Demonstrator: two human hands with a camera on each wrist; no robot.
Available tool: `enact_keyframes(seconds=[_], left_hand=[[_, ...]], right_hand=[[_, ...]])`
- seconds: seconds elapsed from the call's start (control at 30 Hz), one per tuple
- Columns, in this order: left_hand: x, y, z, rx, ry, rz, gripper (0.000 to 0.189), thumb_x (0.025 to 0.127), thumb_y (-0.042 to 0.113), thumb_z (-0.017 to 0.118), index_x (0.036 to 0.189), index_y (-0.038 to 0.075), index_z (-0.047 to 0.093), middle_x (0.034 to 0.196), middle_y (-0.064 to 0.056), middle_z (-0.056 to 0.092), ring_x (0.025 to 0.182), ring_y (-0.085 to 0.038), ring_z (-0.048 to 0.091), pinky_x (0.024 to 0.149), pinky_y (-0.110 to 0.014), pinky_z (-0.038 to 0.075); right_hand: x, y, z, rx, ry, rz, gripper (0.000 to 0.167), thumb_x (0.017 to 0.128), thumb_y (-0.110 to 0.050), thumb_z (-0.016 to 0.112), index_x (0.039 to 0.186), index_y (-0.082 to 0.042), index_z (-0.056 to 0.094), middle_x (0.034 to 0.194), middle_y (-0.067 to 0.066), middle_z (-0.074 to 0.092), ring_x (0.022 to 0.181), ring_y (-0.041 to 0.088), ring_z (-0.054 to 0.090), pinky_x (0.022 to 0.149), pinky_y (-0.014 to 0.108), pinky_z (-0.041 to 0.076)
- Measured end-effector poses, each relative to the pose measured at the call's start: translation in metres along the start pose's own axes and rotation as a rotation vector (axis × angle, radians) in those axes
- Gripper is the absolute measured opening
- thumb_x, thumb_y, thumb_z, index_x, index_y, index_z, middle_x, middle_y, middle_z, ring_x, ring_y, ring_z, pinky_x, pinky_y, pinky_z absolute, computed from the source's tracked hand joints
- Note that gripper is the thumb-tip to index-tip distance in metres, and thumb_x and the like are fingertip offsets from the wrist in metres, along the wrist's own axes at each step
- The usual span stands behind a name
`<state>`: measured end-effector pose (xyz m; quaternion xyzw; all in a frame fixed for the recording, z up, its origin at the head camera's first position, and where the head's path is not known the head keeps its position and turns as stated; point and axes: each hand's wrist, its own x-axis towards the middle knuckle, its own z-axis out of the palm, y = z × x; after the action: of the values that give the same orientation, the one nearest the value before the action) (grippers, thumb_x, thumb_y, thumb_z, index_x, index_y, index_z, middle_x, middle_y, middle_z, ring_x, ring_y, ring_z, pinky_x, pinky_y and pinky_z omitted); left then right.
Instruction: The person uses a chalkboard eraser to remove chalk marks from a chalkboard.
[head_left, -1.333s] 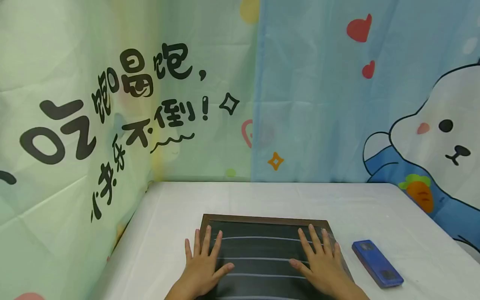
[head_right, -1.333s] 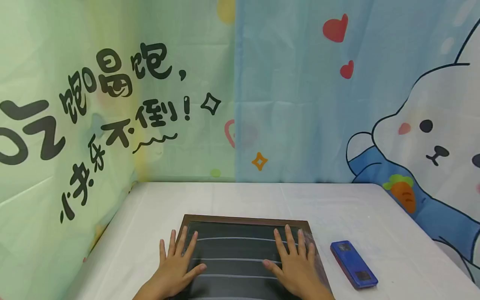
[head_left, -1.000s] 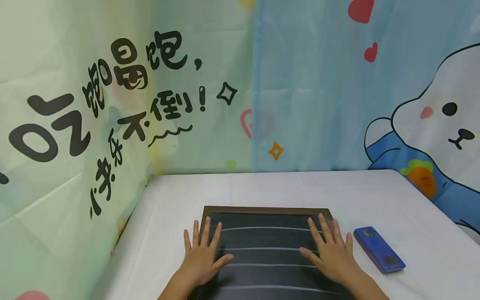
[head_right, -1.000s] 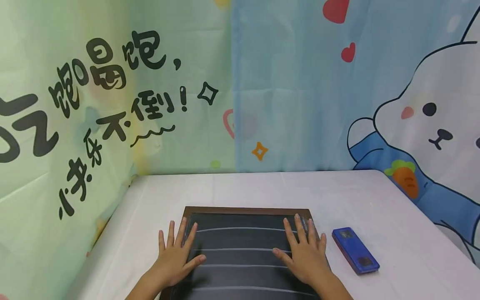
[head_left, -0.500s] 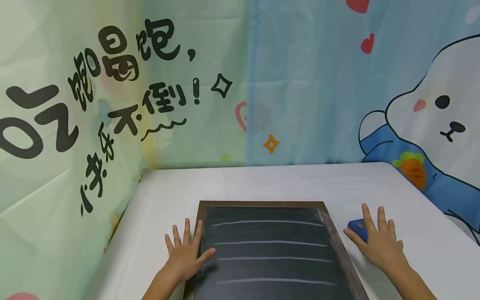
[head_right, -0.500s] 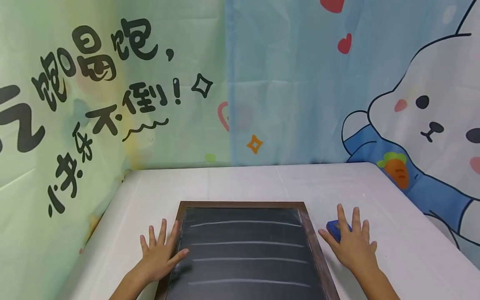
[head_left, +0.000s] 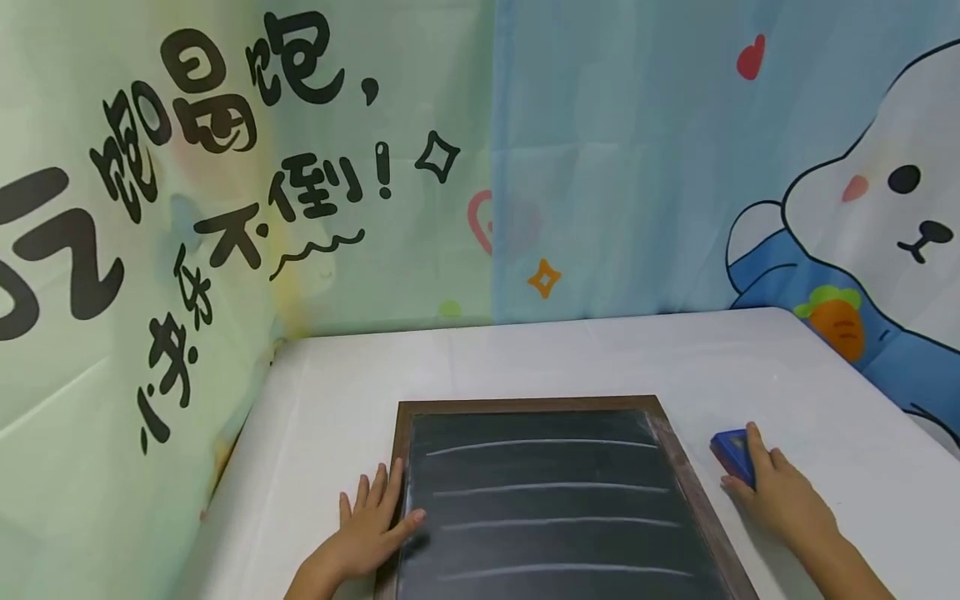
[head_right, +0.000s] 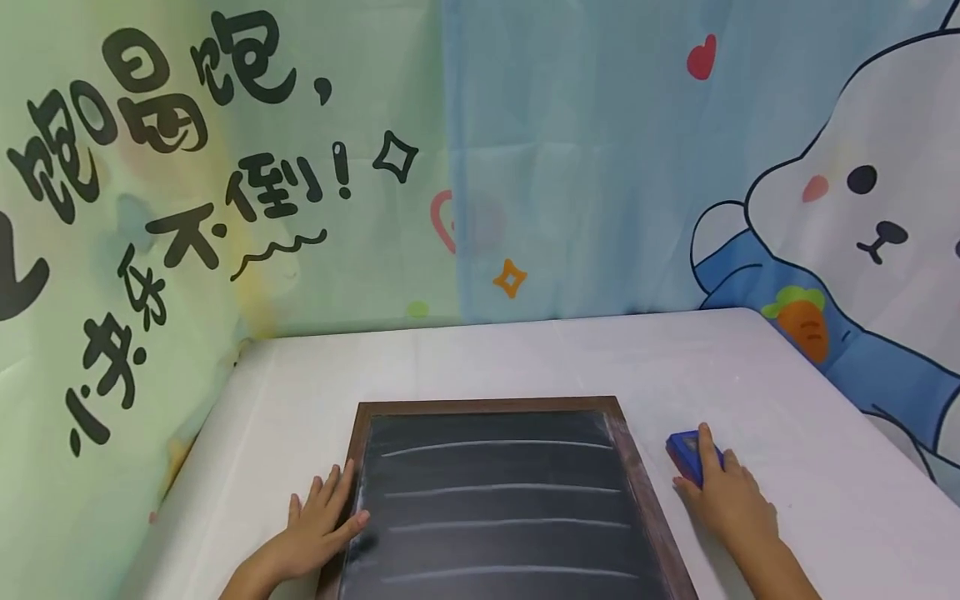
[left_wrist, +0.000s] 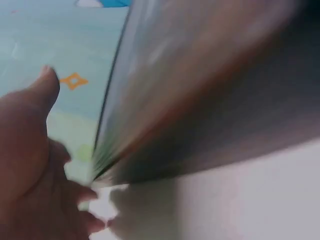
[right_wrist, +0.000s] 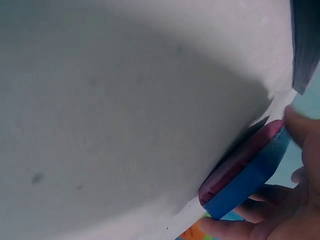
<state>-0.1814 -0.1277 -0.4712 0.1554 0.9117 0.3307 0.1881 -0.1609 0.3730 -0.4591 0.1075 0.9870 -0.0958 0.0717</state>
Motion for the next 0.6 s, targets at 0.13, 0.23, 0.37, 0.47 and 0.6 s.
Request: enact_keyframes(seconds=[0.13, 0.23, 0.37, 0.47, 0.6], left_hand=[[0.000, -0.006, -0.015, -0.133, -0.073, 0.064, 0.074, 0.095, 0.044, 0.039, 0.147, 0.007, 0.002, 0.150, -0.024, 0.005, 0.134, -0.051, -0.008, 0.099, -0.070, -0.010], [0.003, -0.011, -0.024, -0.182, -0.070, 0.087, 0.074, 0.094, 0.041, 0.042, 0.147, 0.006, 0.004, 0.151, -0.021, 0.007, 0.136, -0.047, -0.007, 0.102, -0.066, -0.011], [0.011, -0.019, -0.024, -0.196, -0.021, 0.107, 0.073, 0.093, 0.040, 0.047, 0.147, 0.006, 0.011, 0.151, -0.019, 0.012, 0.137, -0.043, -0.006, 0.105, -0.062, -0.010], [0.017, -0.024, -0.018, -0.183, 0.010, 0.117, 0.073, 0.092, 0.039, 0.050, 0.146, 0.006, 0.015, 0.151, -0.020, 0.015, 0.137, -0.043, -0.010, 0.105, -0.061, -0.012], [0.021, -0.029, -0.011, -0.161, 0.023, 0.120, 0.076, 0.090, 0.039, 0.053, 0.146, 0.007, 0.014, 0.151, -0.022, 0.013, 0.136, -0.045, -0.013, 0.104, -0.062, -0.015]], right_hand=[[0.001, 0.002, -0.004, -0.013, 0.005, -0.001, 0.091, 0.087, -0.030, 0.059, 0.141, 0.005, -0.005, 0.118, 0.049, 0.030, 0.098, 0.063, 0.043, 0.070, 0.063, 0.044], [-0.001, 0.002, -0.005, -0.005, -0.003, -0.006, 0.089, 0.086, -0.029, 0.060, 0.141, 0.004, -0.003, 0.114, 0.049, 0.031, 0.094, 0.063, 0.044, 0.066, 0.061, 0.045], [-0.003, 0.000, -0.009, 0.026, 0.017, -0.034, 0.087, 0.086, -0.027, 0.060, 0.140, 0.007, 0.002, 0.112, 0.051, 0.030, 0.093, 0.065, 0.042, 0.068, 0.064, 0.044], [-0.003, -0.007, -0.012, 0.051, 0.048, -0.072, 0.084, 0.085, -0.025, 0.060, 0.140, 0.008, 0.006, 0.113, 0.050, 0.030, 0.093, 0.067, 0.039, 0.071, 0.067, 0.041], [-0.003, -0.022, -0.015, 0.074, 0.078, -0.150, 0.081, 0.084, -0.020, 0.062, 0.142, 0.005, 0.011, 0.116, 0.046, 0.033, 0.094, 0.065, 0.040, 0.072, 0.067, 0.040]])
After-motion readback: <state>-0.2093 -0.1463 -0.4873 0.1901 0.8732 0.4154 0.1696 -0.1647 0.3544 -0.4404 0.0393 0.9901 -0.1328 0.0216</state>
